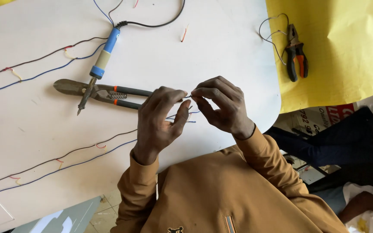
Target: Soldering and preparing electrical wires on a template board using a soldering iron and wire strippers.
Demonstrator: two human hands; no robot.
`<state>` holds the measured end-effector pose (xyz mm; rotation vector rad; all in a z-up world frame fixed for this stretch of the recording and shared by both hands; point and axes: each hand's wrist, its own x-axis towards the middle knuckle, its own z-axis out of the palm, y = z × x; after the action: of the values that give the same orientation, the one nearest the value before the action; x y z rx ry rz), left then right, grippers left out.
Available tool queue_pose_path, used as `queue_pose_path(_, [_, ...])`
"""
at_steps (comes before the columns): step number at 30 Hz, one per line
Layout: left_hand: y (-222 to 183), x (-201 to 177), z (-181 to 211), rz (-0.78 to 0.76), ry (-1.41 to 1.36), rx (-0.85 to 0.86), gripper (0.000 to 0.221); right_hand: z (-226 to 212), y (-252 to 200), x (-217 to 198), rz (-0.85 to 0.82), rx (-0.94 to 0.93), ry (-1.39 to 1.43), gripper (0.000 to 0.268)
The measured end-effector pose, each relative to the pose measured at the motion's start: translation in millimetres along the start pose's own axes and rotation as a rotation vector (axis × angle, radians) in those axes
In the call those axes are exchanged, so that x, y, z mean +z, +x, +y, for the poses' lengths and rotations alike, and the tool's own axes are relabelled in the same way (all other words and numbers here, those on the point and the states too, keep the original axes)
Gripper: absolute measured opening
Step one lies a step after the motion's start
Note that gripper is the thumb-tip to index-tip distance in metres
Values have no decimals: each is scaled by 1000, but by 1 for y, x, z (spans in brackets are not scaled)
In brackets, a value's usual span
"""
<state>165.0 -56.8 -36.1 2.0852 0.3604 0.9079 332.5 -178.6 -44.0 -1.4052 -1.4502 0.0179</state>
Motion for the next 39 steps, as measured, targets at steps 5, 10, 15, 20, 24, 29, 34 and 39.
queue_pose_path(5, [25, 5, 4, -70, 117, 137, 17, -3, 3, -12, 18, 13, -38, 17])
queue_pose_path(10, [29, 11, 1, -131, 79, 142, 12, -5, -3, -19, 2, 48, -104, 19])
queue_pose_path(15, [24, 23, 1, -79, 211, 163, 11, -6, -5, -22, -7, 117, -96, 17])
queue_pose_path(20, [18, 31, 0, -64, 182, 135, 10, -8, -13, -21, -15, 169, -65, 14])
queue_pose_path(24, [14, 32, -2, -55, 143, 117, 11, -13, -17, -19, -12, 202, -44, 15])
queue_pose_path(29, [17, 26, 0, -89, 146, 205, 19, -20, -21, -17, 46, 284, 41, 12])
queue_pose_path(34, [24, 24, 2, -93, 181, 312, 10, -32, -19, -26, 69, 457, 206, 8])
queue_pose_path(39, [27, 22, 0, -161, 147, 322, 6, -30, -20, -32, 72, 481, 232, 8])
